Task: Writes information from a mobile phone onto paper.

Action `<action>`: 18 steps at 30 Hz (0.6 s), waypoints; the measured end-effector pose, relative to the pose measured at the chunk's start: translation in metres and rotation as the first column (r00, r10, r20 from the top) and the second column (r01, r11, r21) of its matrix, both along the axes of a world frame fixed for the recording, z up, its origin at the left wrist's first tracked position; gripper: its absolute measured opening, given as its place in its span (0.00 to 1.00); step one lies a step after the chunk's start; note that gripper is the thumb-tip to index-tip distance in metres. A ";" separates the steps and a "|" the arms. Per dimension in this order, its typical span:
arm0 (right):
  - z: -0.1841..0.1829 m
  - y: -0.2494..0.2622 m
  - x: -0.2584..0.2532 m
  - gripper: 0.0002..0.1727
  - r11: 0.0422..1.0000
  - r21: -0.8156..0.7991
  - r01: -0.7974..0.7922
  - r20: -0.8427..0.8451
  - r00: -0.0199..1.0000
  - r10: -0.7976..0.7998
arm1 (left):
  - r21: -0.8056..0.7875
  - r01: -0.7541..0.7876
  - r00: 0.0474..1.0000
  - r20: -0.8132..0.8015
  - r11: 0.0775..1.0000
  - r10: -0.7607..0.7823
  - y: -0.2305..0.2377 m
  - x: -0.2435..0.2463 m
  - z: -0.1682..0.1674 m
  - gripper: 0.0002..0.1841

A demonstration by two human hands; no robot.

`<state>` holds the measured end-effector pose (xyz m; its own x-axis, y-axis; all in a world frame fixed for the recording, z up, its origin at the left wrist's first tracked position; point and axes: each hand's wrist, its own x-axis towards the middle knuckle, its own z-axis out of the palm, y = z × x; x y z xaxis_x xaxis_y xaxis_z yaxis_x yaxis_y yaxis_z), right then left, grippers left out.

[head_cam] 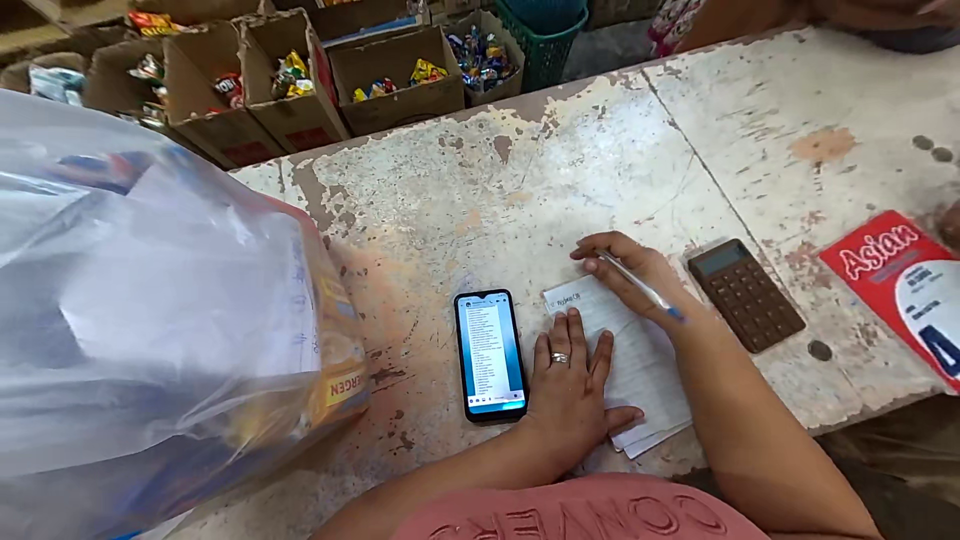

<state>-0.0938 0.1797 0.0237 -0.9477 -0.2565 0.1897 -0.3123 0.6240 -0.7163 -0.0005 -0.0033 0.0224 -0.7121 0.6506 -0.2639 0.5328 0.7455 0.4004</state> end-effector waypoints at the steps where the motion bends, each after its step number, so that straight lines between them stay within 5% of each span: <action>1: 0.006 0.003 0.001 0.18 0.995 0.100 -0.002 0.003 1.000 0.002 | 0.010 -0.003 1.000 -0.009 1.000 0.003 -0.001 0.000 0.000 0.53; 7: 0.018 0.007 0.005 0.08 0.939 0.341 -0.043 0.046 0.999 0.029 | -0.009 0.025 0.999 0.026 1.000 -0.025 0.001 -0.001 0.003 0.52; 18: 0.007 0.014 0.000 0.08 0.985 0.162 -0.056 0.037 0.998 0.051 | 0.014 -0.009 1.000 -0.022 1.000 0.010 0.000 0.001 0.000 0.53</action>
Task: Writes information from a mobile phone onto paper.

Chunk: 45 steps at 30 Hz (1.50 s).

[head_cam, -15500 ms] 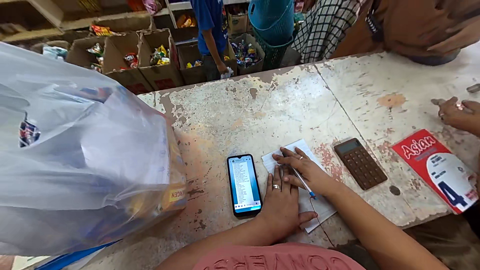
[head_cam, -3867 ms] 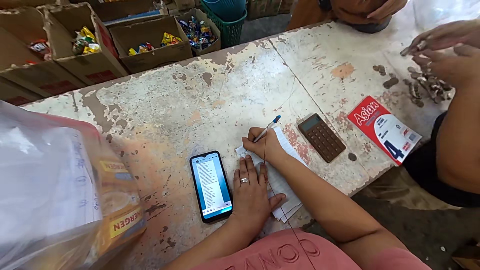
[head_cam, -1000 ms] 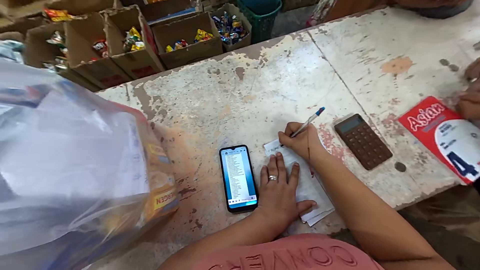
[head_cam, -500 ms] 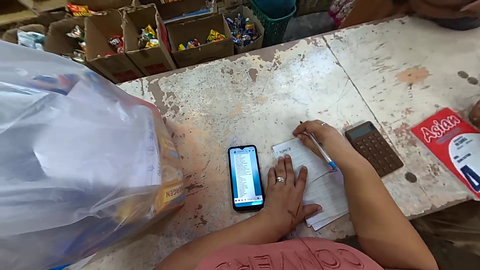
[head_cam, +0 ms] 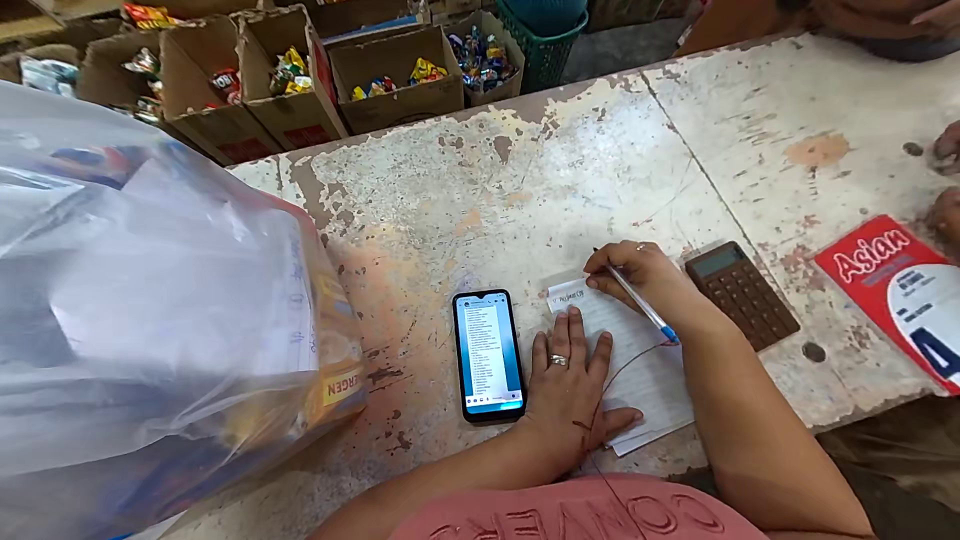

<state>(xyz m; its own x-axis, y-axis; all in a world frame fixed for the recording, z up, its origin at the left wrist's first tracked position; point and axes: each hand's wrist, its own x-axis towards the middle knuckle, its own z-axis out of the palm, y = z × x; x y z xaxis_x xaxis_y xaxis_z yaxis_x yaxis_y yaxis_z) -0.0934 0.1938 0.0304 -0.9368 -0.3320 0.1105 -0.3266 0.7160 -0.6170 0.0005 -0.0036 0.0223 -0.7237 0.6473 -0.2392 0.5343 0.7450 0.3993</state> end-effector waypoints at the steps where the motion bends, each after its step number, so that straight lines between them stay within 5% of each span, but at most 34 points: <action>1: 0.001 -0.004 0.000 0.08 1.000 -0.009 0.019 -0.017 1.000 -0.020 | -0.013 -0.006 1.000 0.000 1.000 0.006 0.000 0.000 0.000 0.53; 8: -0.010 -0.029 -0.005 0.04 0.993 0.113 0.031 -0.269 0.963 0.000 | -0.088 -0.006 1.000 -0.018 0.996 0.005 0.001 -0.001 0.000 0.56; 12: -0.010 -0.031 -0.005 0.08 0.985 0.165 0.053 -0.237 0.971 -0.012 | -0.094 -0.001 1.000 -0.023 0.996 -0.002 0.001 -0.001 0.000 0.56; 16: -0.010 -0.048 0.003 0.24 0.985 -0.165 0.044 -0.193 0.978 -0.076 | -0.056 -0.019 1.000 -0.002 0.998 0.018 0.000 -0.001 0.000 0.55; 19: -0.008 -0.076 0.019 0.29 0.893 -0.448 0.041 -0.027 0.998 -0.059 | 0.029 -0.046 0.998 -0.038 0.999 0.047 -0.001 0.002 -0.002 0.50; 25: -0.012 -0.086 0.017 0.13 0.865 -0.460 0.202 0.092 0.979 -0.180 | -0.032 -0.045 0.998 0.042 0.998 0.047 0.001 -0.001 0.004 0.51; 30: -0.023 -0.075 0.006 0.20 0.891 -0.406 0.202 0.074 0.979 -0.188 | -0.062 -0.049 0.999 0.012 0.997 0.050 0.003 -0.001 0.005 0.54; 45: -0.026 -0.077 0.008 0.20 0.853 -0.456 0.254 0.064 0.965 -0.254 | -0.041 -0.117 0.967 -0.234 0.992 0.105 0.006 0.005 -0.010 0.62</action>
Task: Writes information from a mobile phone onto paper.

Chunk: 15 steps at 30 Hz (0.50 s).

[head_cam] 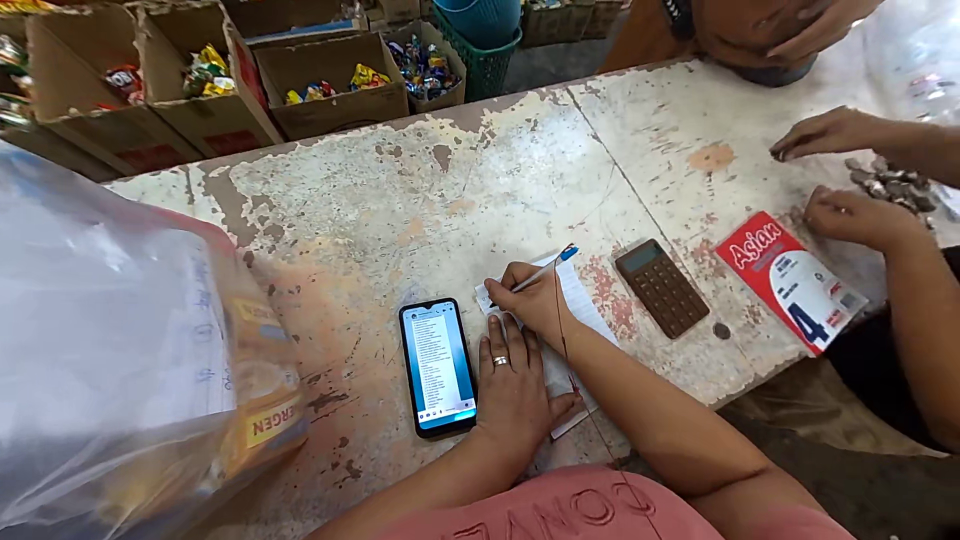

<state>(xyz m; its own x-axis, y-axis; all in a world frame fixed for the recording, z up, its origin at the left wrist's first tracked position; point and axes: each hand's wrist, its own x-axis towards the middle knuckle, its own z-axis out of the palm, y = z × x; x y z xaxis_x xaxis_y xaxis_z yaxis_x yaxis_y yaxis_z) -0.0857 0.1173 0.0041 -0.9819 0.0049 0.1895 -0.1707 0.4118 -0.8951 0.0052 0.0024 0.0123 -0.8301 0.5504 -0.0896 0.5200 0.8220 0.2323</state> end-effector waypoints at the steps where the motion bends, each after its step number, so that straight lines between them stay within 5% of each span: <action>1: -0.001 0.001 -0.002 0.20 1.000 0.020 -0.012 0.007 1.000 0.012 | 0.000 0.001 1.000 -0.007 1.000 -0.001 0.000 0.000 0.000 0.62; 8: 0.003 0.002 -0.002 0.20 0.986 0.163 -0.038 0.055 0.998 0.029 | -0.026 0.025 0.999 0.033 0.999 -0.024 -0.001 -0.001 0.004 0.61; 15: 0.006 0.007 -0.005 0.19 0.995 0.097 -0.017 0.054 0.998 0.012 | 0.056 -0.017 1.000 -0.024 0.998 0.018 -0.001 -0.001 0.000 0.61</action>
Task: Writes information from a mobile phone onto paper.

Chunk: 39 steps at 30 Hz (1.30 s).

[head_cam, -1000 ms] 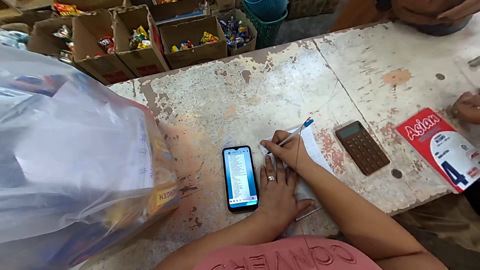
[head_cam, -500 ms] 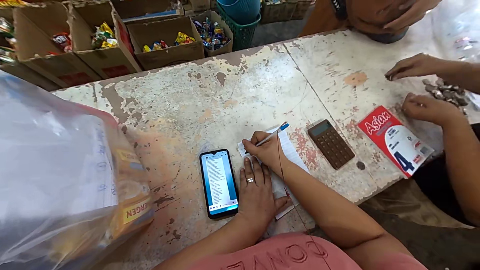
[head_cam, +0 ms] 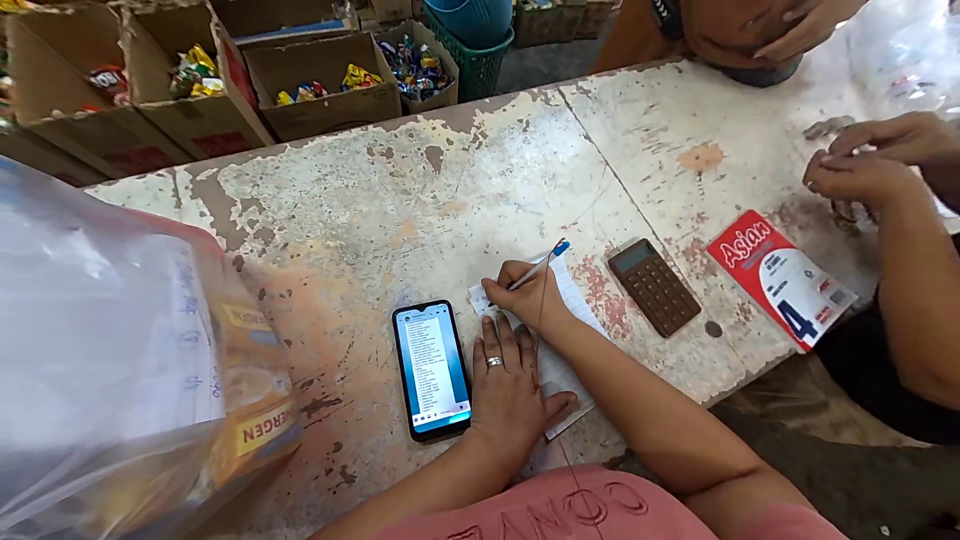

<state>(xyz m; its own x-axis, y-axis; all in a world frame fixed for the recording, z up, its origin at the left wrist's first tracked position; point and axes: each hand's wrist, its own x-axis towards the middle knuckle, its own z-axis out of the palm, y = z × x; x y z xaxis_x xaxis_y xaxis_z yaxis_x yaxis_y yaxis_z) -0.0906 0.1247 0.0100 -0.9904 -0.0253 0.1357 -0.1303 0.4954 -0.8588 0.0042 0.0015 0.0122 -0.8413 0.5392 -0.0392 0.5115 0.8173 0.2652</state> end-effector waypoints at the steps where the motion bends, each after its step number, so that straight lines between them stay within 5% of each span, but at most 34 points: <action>1: 0.000 0.001 0.000 0.19 1.000 -0.006 0.019 -0.005 1.000 -0.019 | 0.010 -0.004 1.000 -0.001 1.000 0.004 0.000 0.000 -0.001 0.61; 39: 0.002 0.003 -0.004 0.19 0.996 0.094 -0.001 0.018 1.000 -0.001 | -0.027 0.013 1.000 0.024 1.000 -0.012 0.001 0.001 -0.005 0.61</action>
<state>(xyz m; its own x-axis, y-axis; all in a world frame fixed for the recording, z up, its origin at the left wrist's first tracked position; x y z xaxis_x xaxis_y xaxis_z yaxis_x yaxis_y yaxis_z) -0.0941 0.1273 0.0121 -0.9926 -0.0371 0.1153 -0.1156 0.5745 -0.8103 0.0047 0.0023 0.0071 -0.8330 0.5483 -0.0734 0.5158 0.8178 0.2554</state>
